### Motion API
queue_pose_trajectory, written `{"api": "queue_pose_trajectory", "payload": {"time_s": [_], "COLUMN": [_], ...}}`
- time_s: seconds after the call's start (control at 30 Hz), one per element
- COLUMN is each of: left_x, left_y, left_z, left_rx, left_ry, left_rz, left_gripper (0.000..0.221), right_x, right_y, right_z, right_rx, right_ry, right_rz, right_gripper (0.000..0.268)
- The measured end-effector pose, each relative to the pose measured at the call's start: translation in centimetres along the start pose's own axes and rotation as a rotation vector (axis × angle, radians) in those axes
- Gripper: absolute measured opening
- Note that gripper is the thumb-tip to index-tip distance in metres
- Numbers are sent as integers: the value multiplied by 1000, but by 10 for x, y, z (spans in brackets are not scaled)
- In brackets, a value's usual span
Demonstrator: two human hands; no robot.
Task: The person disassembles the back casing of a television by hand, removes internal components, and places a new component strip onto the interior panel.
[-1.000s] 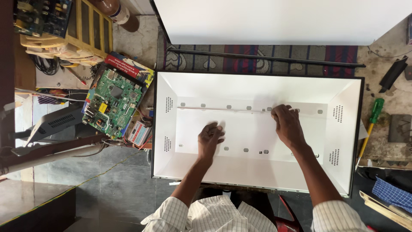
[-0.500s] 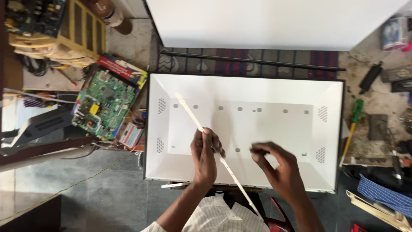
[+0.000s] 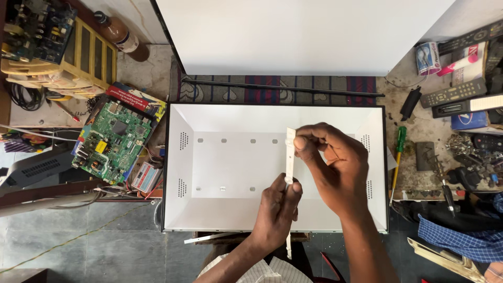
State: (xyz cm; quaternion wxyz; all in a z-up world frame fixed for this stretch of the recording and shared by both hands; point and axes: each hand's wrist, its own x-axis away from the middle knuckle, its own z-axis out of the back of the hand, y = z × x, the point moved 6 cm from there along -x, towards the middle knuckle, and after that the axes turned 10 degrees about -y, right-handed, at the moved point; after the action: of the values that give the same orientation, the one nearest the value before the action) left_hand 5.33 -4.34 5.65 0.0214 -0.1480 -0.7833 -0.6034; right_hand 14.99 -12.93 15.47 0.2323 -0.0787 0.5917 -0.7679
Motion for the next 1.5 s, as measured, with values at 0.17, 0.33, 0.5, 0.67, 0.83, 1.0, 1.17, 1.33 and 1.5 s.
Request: {"api": "queue_pose_trajectory", "payload": {"time_s": [0.17, 0.33, 0.5, 0.67, 0.83, 1.0, 1.17, 1.33, 1.5], "left_x": [8, 15, 21, 22, 20, 6, -5, 0, -2], "left_y": [3, 5, 9, 12, 20, 18, 21, 20, 1], "left_z": [-9, -21, -30, -32, -39, -47, -60, -61, -58], "left_rx": [-12, 3, 60, 7, 6, -168, -225, -223, -110], "left_ry": [-52, -187, -295, -396, -555, -638, -673, -721, -702], "left_rz": [37, 25, -37, -42, -7, 88, -5, 81, 41], "left_gripper": [44, 40, 39, 40, 40, 38, 47, 57, 59], "right_x": [16, 31, 41, 53, 75, 95, 103, 104, 111], "right_y": [-10, -11, 1, 8, 21, 30, 20, 12, 9], "right_z": [7, 10, 16, 31, 55, 68, 79, 81, 83], "right_rx": [17, 78, -59, -198, -232, -743, -700, -642, -688], "right_ry": [23, 22, 30, 93, 243, 207, 277, 351, 321], "right_rz": [-15, -12, -22, -4, 57, -11, -39, -35, 20], "right_gripper": [15, 13, 14, 18, 18, 18, 19, 19, 18]}}
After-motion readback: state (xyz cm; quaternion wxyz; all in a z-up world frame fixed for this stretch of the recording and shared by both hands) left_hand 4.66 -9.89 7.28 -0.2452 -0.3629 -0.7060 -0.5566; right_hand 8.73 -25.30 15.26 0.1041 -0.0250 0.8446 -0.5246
